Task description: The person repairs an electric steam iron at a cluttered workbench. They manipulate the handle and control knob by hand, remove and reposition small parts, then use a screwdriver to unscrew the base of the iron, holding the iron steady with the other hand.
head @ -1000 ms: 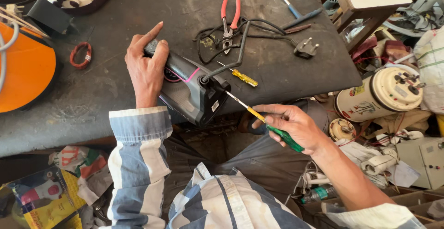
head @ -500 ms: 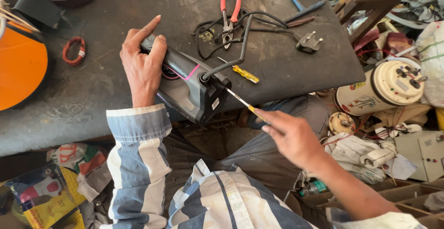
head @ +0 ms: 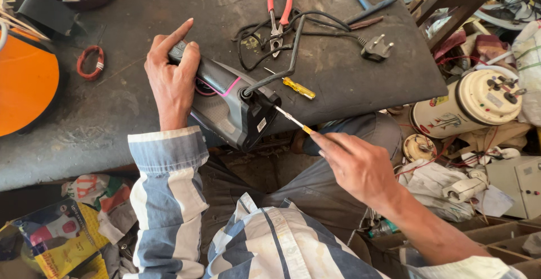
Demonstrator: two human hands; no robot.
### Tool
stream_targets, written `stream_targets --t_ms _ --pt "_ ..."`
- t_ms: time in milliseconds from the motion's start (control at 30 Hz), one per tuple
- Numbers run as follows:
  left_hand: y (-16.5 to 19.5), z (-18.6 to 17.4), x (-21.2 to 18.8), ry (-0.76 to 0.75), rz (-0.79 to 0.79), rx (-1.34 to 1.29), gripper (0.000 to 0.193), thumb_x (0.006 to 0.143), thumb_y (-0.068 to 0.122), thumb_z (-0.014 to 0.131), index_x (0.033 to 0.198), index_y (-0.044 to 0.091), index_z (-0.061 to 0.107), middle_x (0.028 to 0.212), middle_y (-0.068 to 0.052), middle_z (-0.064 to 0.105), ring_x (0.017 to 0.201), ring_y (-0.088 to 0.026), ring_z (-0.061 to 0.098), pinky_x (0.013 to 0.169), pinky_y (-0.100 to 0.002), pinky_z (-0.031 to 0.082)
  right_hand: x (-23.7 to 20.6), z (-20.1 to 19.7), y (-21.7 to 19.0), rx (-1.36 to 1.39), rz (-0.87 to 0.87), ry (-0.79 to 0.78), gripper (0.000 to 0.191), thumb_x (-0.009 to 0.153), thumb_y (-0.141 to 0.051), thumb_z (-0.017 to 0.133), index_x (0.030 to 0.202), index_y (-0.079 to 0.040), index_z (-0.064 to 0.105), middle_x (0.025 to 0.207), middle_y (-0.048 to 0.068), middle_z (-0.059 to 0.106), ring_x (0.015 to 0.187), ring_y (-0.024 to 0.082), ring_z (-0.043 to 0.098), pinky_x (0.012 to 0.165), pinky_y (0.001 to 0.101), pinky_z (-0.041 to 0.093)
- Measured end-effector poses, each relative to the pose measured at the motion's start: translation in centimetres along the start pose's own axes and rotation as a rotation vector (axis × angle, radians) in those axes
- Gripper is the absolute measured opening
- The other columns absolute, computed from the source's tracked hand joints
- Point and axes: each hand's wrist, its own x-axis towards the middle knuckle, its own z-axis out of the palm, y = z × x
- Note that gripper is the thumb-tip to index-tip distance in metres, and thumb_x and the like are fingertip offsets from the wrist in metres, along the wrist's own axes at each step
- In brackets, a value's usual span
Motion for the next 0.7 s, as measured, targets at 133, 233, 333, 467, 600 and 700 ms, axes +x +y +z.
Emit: stream_targets --t_ms 133,233,333,467,600,700 --pt "-0.2 0.0 0.1 0.002 0.031 0.01 0.041 0.091 0.025 0.066 0.128 0.012 0.077 0.086 -0.001 0.05 0.076 -0.012 0.051 0.071 -0.031 0.043 1.4 -0.1 2.0 1.151 0.8 -0.369 0.043 0.09 -0.017 0.068 0.133 -0.013 0.069 0.096 0.003 0.08 0.055 0.006 0.054 0.046 0.0204 0.047" --pt "-0.2 0.1 0.3 0.001 0.029 0.006 0.041 0.091 0.025 0.066 0.127 0.012 0.078 0.086 0.0 0.051 0.076 -0.012 0.052 0.071 -0.032 0.043 2.0 0.0 3.3 1.597 0.95 -0.404 0.041 0.089 -0.018 0.067 0.129 -0.011 0.07 0.098 0.006 0.078 0.054 0.006 0.053 0.041 0.019 0.042" --pt "-0.3 0.0 0.2 0.01 0.051 0.024 0.04 0.091 0.025 0.066 0.128 0.012 0.078 0.085 -0.001 0.051 0.077 -0.013 0.052 0.072 -0.032 0.044 1.9 0.0 2.8 1.165 0.682 -0.355 0.043 0.085 -0.018 0.072 0.128 -0.013 0.07 0.098 0.004 0.075 0.06 0.006 0.058 0.048 0.021 0.046" --pt "-0.3 0.0 0.2 0.014 0.045 0.02 0.04 0.091 0.024 0.067 0.127 0.012 0.078 0.086 -0.003 0.05 0.078 -0.014 0.052 0.073 -0.032 0.044 0.7 -1.0 -0.1 0.082 0.07 -0.044 0.041 0.086 -0.019 0.076 0.126 -0.016 0.071 0.099 0.003 0.073 0.072 0.013 0.066 0.063 0.0283 0.056" --pt "-0.3 0.0 0.3 -0.006 0.038 0.002 0.04 0.091 0.025 0.066 0.128 0.013 0.077 0.087 -0.003 0.053 0.078 -0.014 0.053 0.073 -0.032 0.044 1.0 -1.4 -1.3 -0.08 -0.038 -0.016 0.04 0.088 -0.013 0.073 0.128 -0.014 0.07 0.1 0.007 0.073 0.073 0.017 0.067 0.063 0.0323 0.057" --pt "-0.3 -0.3 0.3 0.0 0.072 0.054 0.039 0.092 0.024 0.066 0.128 0.012 0.077 0.088 -0.004 0.053 0.079 -0.014 0.054 0.074 -0.032 0.044 2.2 -1.2 0.5 0.313 0.192 -0.219 0.042 0.088 -0.017 0.074 0.13 -0.015 0.071 0.091 0.003 0.071 0.062 0.01 0.063 0.058 0.0238 0.057"
